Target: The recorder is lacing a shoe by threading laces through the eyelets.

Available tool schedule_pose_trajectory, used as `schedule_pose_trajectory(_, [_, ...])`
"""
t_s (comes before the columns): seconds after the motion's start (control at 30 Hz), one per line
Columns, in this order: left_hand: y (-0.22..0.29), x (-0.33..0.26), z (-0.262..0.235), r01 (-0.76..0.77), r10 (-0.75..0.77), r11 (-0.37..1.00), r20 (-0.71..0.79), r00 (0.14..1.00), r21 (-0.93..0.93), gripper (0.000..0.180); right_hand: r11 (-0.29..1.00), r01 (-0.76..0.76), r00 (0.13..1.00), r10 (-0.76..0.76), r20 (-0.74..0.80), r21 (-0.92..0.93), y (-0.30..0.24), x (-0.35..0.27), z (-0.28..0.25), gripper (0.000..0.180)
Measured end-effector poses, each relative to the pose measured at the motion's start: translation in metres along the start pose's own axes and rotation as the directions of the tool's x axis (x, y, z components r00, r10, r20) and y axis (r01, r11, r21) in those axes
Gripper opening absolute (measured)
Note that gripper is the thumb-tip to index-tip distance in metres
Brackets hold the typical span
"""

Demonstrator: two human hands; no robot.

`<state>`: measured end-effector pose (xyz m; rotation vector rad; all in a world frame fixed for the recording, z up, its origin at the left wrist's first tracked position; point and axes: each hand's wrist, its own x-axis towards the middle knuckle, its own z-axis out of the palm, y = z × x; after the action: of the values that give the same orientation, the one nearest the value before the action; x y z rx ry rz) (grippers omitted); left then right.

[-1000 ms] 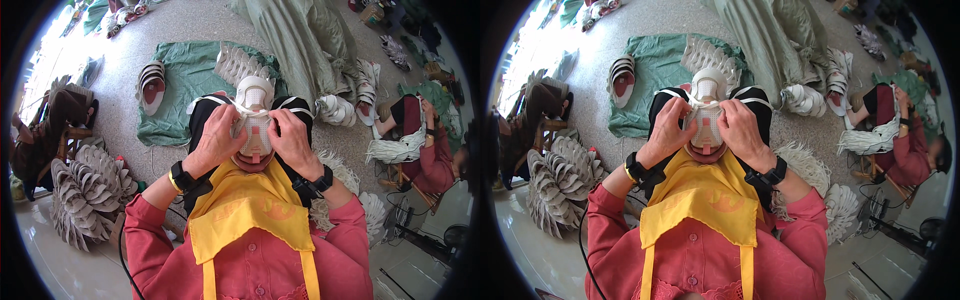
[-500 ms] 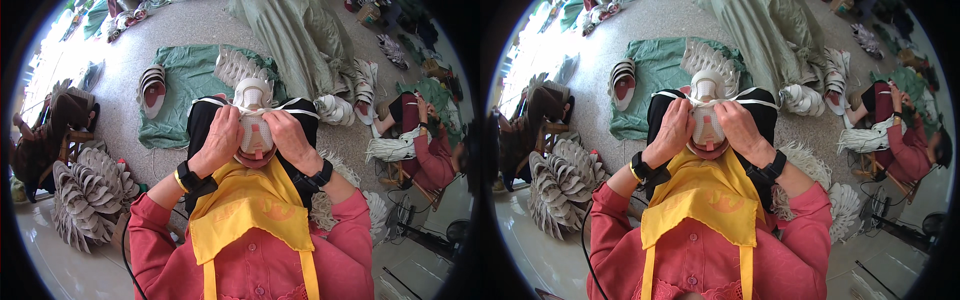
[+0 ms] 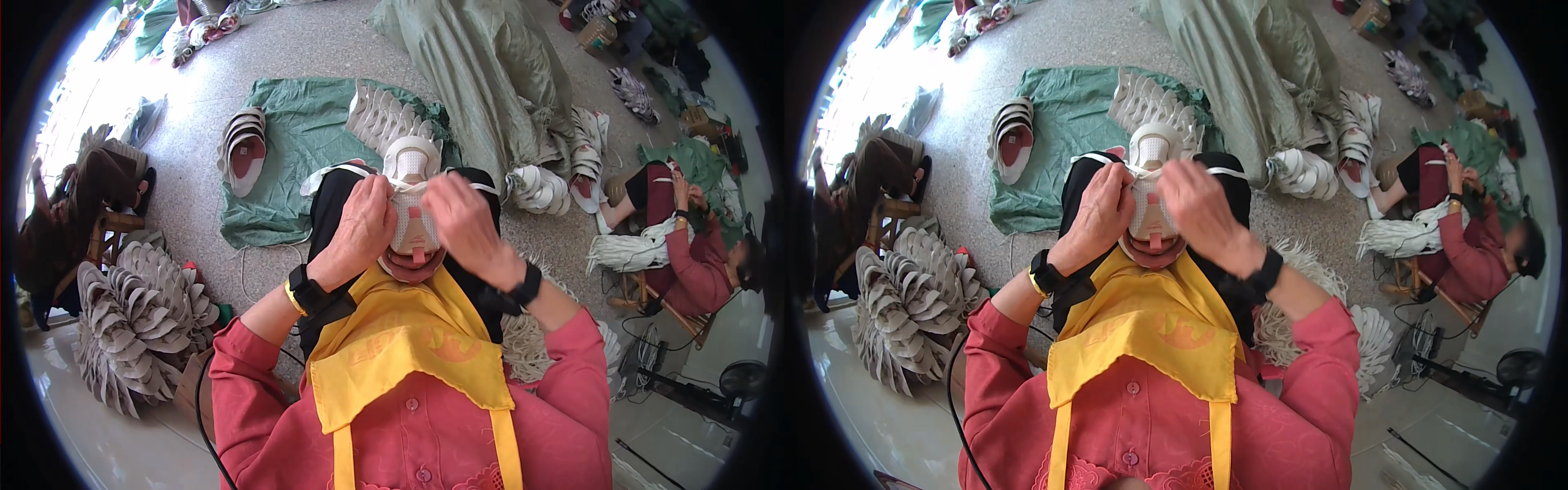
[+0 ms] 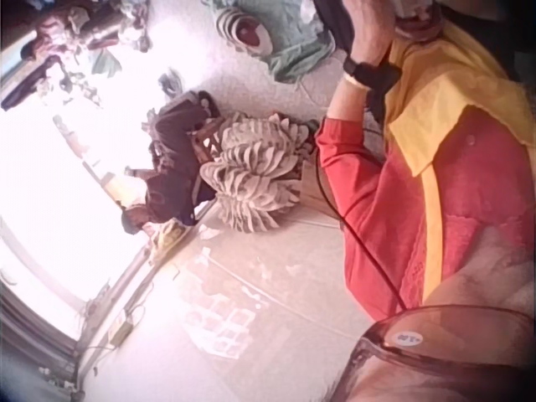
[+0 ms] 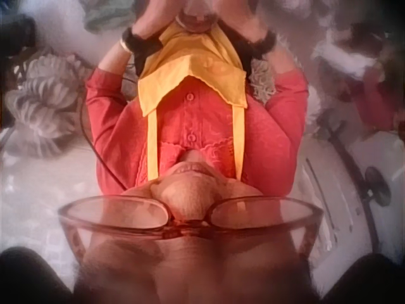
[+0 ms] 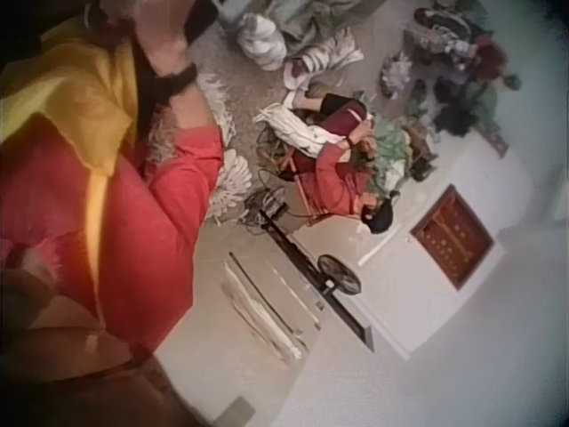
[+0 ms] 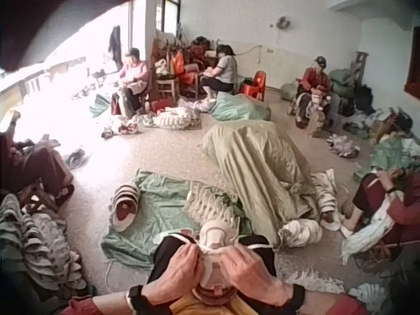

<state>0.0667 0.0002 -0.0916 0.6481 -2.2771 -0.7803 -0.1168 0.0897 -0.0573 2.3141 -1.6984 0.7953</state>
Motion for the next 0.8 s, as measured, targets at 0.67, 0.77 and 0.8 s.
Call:
schedule_pose_trajectory(0.67, [-0.001,0.005,-0.004,0.121,-0.132,0.979,-0.058,0.99,-0.161,0.015,0.927,-0.282,0.955,0.247,0.164,0.249,-0.005,0.013,0.001,0.011])
schedule_pose_trajectory(0.77, [0.0,0.002,-0.005,0.121,-0.131,0.98,-0.054,0.99,-0.159,0.015,0.491,-0.609,0.788,0.463,0.406,0.623,0.009,0.002,-0.066,0.006])
schedule_pose_trajectory(0.8, [-0.001,0.0,-0.005,0.125,-0.135,0.979,-0.05,0.99,-0.163,0.015,0.434,-0.651,0.752,0.48,0.451,0.623,0.007,0.002,-0.099,0.009])
